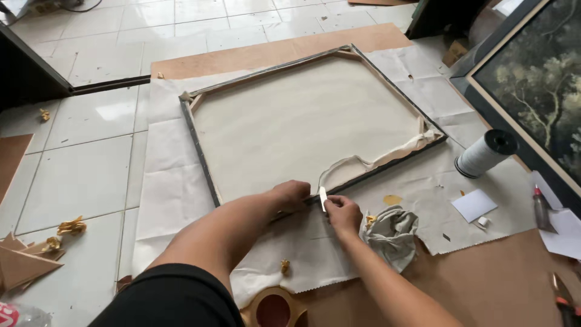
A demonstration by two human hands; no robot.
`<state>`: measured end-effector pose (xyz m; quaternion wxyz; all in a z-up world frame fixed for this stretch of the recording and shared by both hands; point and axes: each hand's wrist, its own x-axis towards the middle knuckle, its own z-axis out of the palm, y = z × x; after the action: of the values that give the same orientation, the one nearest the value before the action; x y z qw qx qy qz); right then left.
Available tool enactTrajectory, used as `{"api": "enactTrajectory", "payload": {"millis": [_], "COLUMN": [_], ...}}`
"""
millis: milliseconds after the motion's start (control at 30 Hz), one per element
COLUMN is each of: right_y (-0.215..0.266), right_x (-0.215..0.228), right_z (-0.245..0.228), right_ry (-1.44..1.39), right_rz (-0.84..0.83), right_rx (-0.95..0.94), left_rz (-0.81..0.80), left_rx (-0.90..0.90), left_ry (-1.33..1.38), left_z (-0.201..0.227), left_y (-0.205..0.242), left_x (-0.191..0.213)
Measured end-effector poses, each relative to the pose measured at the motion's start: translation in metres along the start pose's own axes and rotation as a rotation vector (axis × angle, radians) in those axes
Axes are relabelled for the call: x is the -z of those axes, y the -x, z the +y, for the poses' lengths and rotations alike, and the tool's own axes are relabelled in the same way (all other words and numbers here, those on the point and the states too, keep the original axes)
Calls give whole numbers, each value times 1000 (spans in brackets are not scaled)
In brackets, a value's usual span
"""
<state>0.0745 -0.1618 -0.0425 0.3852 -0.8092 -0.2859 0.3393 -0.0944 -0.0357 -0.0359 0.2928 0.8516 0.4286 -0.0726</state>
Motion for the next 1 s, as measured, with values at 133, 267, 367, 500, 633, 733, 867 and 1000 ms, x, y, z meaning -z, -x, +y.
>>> {"api": "enactTrajectory", "payload": {"millis": [133,267,367,500,633,733,867,1000], "right_y": [10,13,9,14,-2,4,41,72], "right_x": [11,10,4,-1,-15,-26,-42,-68], "right_z": [-5,-1,4,-9,0,2,-10,-11], "right_ry": [-9,-28,-19,34,57,80,101,33], "right_rz": [-29,-69,-90,-86,-80,-82,-164,-250], "right_rx": [-27,-1,18,36,60,38,44,-9], "left_rz": [35,28,9,16,23,5,12,60], "left_rx": [-8,42,57,58,76,89,118,127], "left_ry": [77,32,24,38,50,81,108,144], "left_z": [-6,10,23,25,23,25,27,24], "left_y": [-65,-61,-50,-42,-42,-38,-36,-33], "left_x": [-14,0,9,16,15,19,25,27]}}
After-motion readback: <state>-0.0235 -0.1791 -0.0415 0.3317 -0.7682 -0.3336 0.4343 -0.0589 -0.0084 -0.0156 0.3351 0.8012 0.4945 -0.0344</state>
